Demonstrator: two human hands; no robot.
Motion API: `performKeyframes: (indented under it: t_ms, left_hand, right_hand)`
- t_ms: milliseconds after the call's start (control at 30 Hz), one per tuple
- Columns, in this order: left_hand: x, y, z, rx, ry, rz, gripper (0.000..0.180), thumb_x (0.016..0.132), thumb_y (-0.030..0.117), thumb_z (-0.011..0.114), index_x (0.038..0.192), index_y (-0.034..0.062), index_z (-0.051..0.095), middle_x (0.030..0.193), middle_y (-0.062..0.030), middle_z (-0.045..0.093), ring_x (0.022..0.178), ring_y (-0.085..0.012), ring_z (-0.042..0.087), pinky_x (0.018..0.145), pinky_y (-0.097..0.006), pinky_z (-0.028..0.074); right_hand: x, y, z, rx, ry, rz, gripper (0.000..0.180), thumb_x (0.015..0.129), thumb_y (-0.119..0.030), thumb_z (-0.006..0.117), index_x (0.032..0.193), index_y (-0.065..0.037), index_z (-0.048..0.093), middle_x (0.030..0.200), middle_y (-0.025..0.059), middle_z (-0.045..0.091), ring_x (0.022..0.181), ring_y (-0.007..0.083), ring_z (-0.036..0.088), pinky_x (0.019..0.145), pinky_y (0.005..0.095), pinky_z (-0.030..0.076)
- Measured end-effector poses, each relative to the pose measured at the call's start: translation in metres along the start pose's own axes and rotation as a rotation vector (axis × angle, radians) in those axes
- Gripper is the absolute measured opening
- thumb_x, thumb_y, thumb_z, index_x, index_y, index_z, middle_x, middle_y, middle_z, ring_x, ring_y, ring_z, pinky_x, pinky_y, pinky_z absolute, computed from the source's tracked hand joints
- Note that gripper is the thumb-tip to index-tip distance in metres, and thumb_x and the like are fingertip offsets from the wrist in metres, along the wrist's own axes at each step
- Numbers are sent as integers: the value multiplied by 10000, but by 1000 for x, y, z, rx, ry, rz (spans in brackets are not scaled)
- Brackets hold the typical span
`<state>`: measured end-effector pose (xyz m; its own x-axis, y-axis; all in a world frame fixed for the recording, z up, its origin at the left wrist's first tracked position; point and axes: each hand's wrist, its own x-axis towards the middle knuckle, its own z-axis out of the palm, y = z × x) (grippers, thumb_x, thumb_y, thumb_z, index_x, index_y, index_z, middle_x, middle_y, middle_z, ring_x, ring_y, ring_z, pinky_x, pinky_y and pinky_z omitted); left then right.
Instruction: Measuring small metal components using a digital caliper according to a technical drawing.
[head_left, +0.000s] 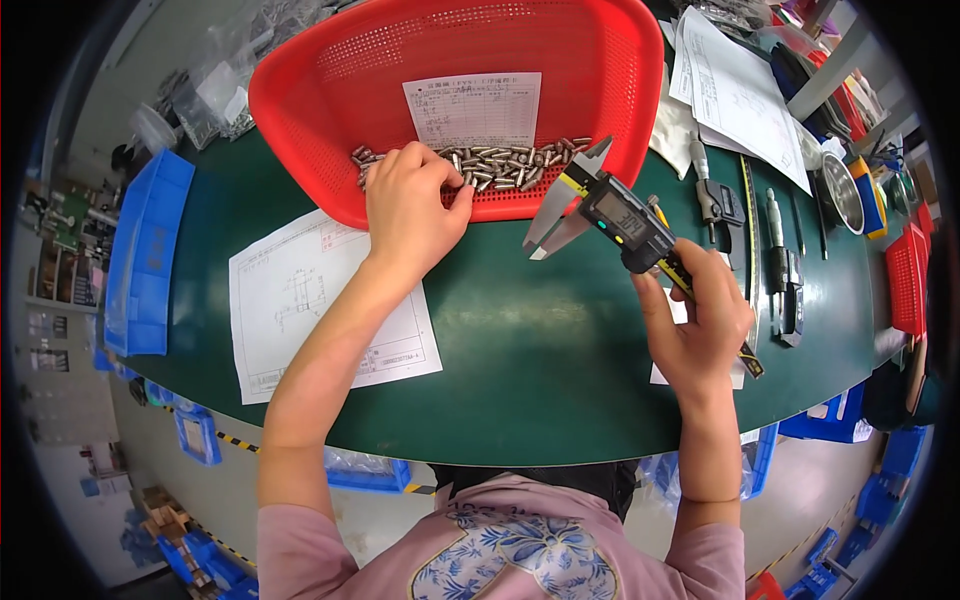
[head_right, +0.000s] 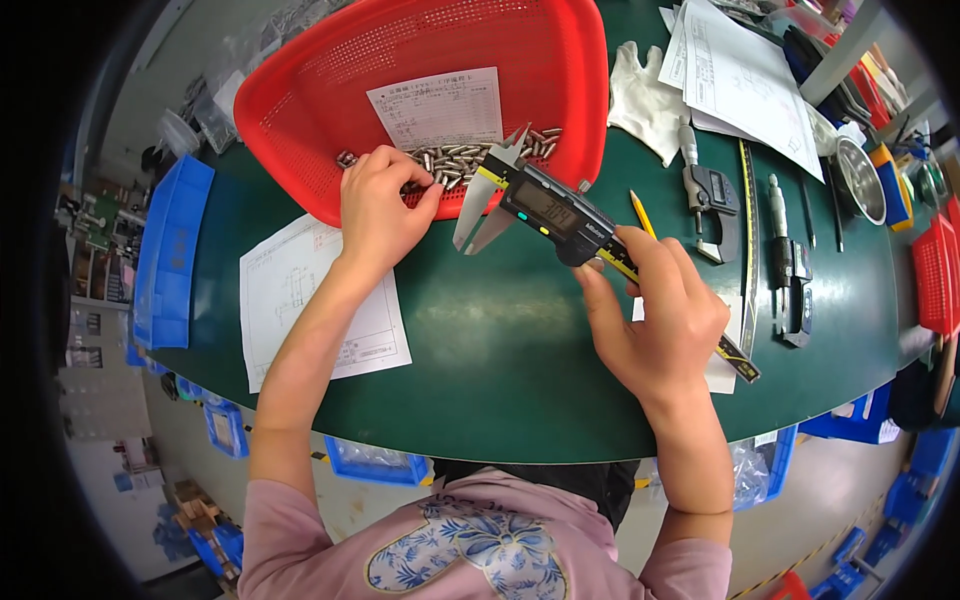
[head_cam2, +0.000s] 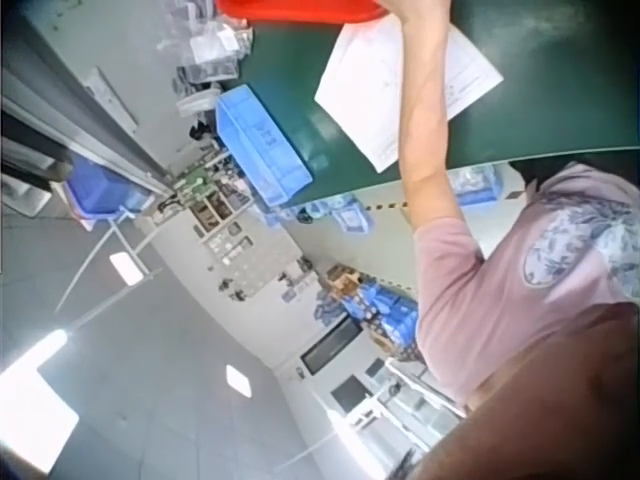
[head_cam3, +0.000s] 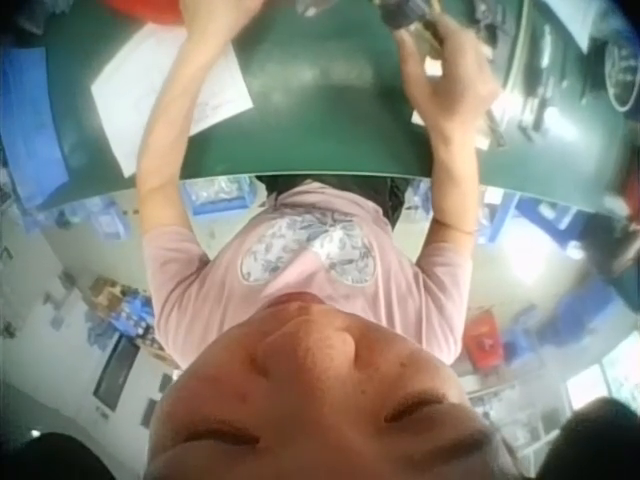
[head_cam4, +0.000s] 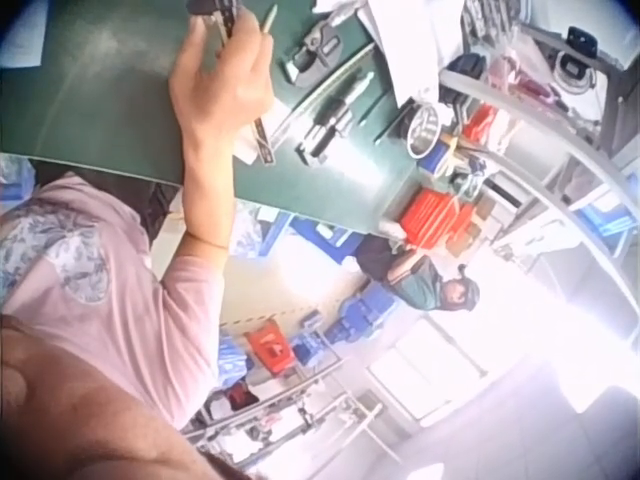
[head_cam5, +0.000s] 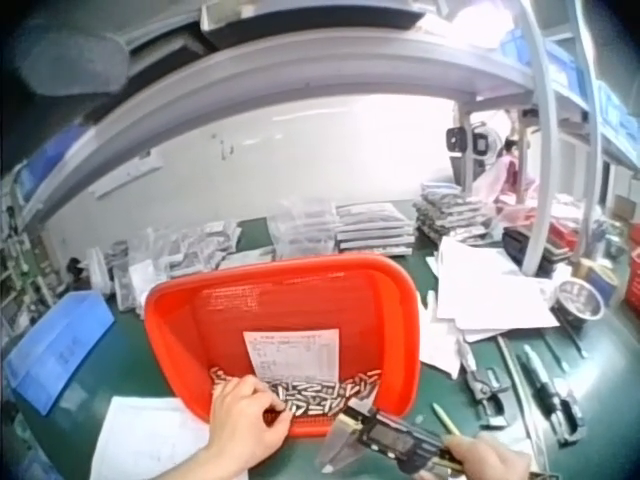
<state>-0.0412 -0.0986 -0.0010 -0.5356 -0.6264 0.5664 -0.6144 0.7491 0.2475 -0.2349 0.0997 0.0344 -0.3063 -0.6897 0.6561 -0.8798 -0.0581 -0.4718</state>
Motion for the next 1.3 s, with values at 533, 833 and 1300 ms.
performKeyframes:
  t_ms: [533,833,1300]
  left_hand:
    - [-72,44,-53,-1516,-277,-433,158,798,-76,609,854,21,499,936,-132,635,910,-188,643,823,-327,515]
    - [-80,59,-60,-1653,-347,-525,114,874,-30,606,965,-11,538,976,-129,652,987,-225,658,876,-342,506]
    - [-84,56,-61,-1552,-409,-511,130,858,-52,585,957,-2,517,1031,-130,613,957,-255,659,846,-398,524]
  right_hand:
    - [-5,-6,4,94,-98,-68,379,654,-97,813,980,-18,635,687,68,599,501,161,551,449,255,423]
    - [-6,-10,5,101,-128,-135,374,645,-118,816,957,-12,640,627,54,546,475,151,526,425,255,401]
    - [-5,-7,4,85,-153,-157,385,639,-144,826,948,-11,639,609,45,535,459,147,520,412,257,390]
